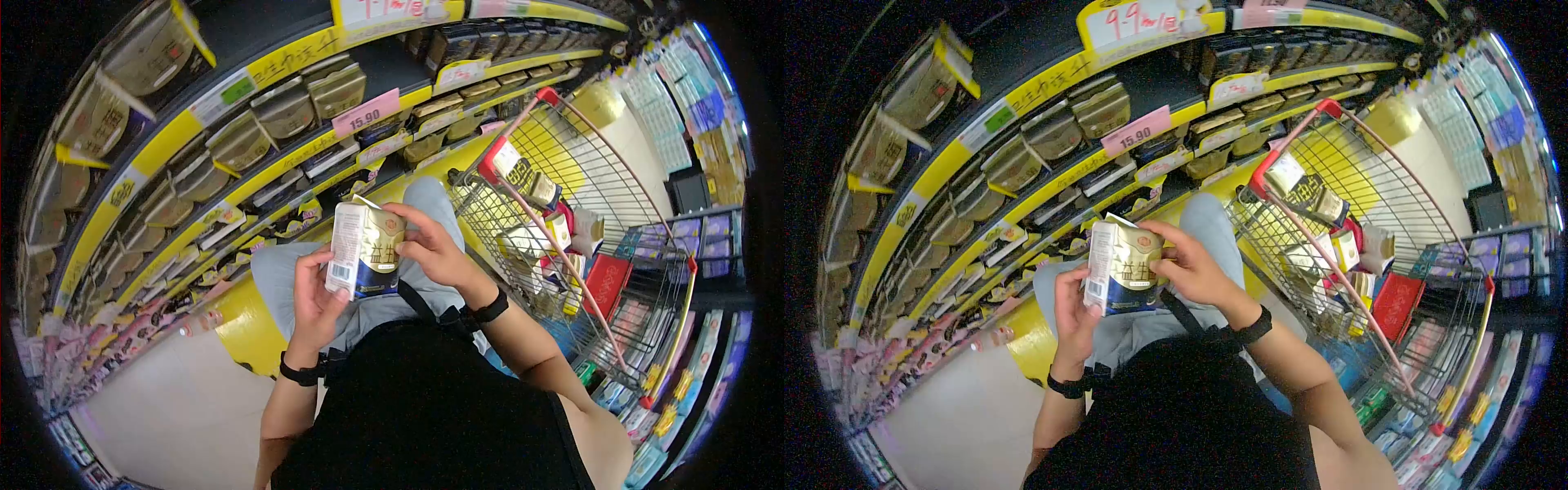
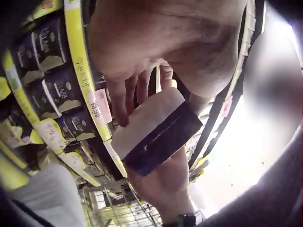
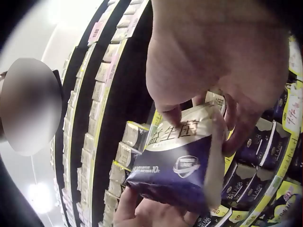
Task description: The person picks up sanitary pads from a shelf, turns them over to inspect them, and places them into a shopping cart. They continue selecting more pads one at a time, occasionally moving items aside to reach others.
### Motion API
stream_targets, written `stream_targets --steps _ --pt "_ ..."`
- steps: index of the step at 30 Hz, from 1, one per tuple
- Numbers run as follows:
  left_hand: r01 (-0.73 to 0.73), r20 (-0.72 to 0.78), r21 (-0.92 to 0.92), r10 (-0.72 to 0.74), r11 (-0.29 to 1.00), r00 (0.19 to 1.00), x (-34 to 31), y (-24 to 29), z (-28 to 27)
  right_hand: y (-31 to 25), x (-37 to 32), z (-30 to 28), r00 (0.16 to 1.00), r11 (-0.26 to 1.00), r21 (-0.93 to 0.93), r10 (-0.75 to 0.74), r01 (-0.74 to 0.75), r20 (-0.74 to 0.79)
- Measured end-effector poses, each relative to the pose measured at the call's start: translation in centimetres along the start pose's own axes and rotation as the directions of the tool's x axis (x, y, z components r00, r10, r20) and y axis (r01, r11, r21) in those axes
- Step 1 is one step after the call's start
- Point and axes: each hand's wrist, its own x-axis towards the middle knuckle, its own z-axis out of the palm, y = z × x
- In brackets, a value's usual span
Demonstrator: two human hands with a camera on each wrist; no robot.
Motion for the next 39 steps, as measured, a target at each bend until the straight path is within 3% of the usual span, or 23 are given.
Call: stream_targets --steps 3,4,5,7,8,11,15,18,20,24,27,28,29,31,34,37,38,39 --pt "-0.044 0.073 0.208 0.029 0.977 0.997 0.1 -0.1 1.1 0.0 -0.5 -0.8 0.998 0.998 0.058 0.033 -0.036 0.057" --pt "-0.115 0.105 0.428 0.077 0.897 0.991 0.1 0.6 1.4 0.1 -0.6 -1.0 0.996 0.997 0.075 0.030 -0.037 0.087" --pt "-0.286 0.210 0.634 0.196 0.718 0.958 0.1 1.7 1.9 0.0 -0.6 -1.1 0.993 0.999 0.047 -0.029 0.024 0.114" --pt "-0.383 0.344 0.717 0.182 0.583 0.921 0.0 3.0 2.8 -0.8 -0.5 -1.3 0.973 0.989 -0.002 -0.144 0.147 0.181" --pt "-0.370 0.368 0.718 0.129 0.590 0.921 -0.4 3.1 3.0 -0.7 -0.8 -1.1 0.982 0.996 0.059 -0.076 0.066 0.172" --pt "-0.386 0.373 0.704 0.153 0.596 0.915 -0.2 4.1 3.5 -0.1 -0.7 -1.0 0.985 0.970 0.243 -0.033 -0.009 0.168" --pt "-0.258 0.250 0.631 0.123 0.732 0.960 -0.7 3.7 3.2 0.9 -0.8 -0.1 0.982 0.828 0.551 -0.001 -0.106 0.191" --pt "-0.289 0.278 0.715 0.120 0.637 0.953 -0.3 4.3 3.2 2.3 -0.4 0.8 0.984 0.769 0.628 0.006 -0.120 0.180" --pt "-0.263 0.255 0.739 0.104 0.620 0.961 -0.3 4.5 3.1 2.9 -0.2 1.0 0.978 0.784 0.592 0.088 -0.185 0.190" --pt "-0.230 0.232 0.753 0.078 0.616 0.970 -0.2 4.3 3.1 4.5 0.1 0.9 0.954 0.734 0.610 0.215 -0.299 0.208" --pt "-0.215 0.201 0.741 0.096 0.636 0.975 0.0 3.7 3.1 4.1 0.1 1.0 0.961 0.705 0.655 0.235 -0.272 0.146" --pt "-0.129 0.135 0.674 0.051 0.728 0.990 -0.2 3.0 2.7 3.6 0.2 1.3 0.974 0.754 0.616 0.182 -0.227 0.135" --pt "-0.042 0.074 0.592 -0.002 0.805 0.997 -0.6 2.2 2.0 2.9 0.1 1.8 0.979 0.809 0.565 0.205 -0.163 -0.011" --pt "0.044 0.018 0.486 -0.061 0.873 0.998 -0.8 1.3 1.5 3.0 0.4 0.5 0.997 0.977 0.203 0.071 -0.072 0.013" --pt "0.099 -0.003 0.429 -0.108 0.898 0.994 -0.6 0.3 1.2 2.2 0.8 -0.5 0.975 0.974 0.021 0.224 -0.224 -0.002" --pt "0.133 -0.008 0.468 -0.146 0.874 0.989 -0.5 0.1 2.0 2.1 0.7 -0.5 0.988 0.948 -0.295 0.089 -0.123 -0.124" --pt "0.065 0.039 0.591 -0.109 0.804 0.993 -0.6 -0.6 1.3 2.1 0.7 -0.4 0.989 0.934 -0.350 0.021 -0.070 -0.144" --pt "0.072 0.040 0.598 -0.120 0.798 0.992 -0.6 -0.5 1.3 2.3 0.7 -0.4 0.986 0.914 -0.404 -0.048 -0.022 -0.161"
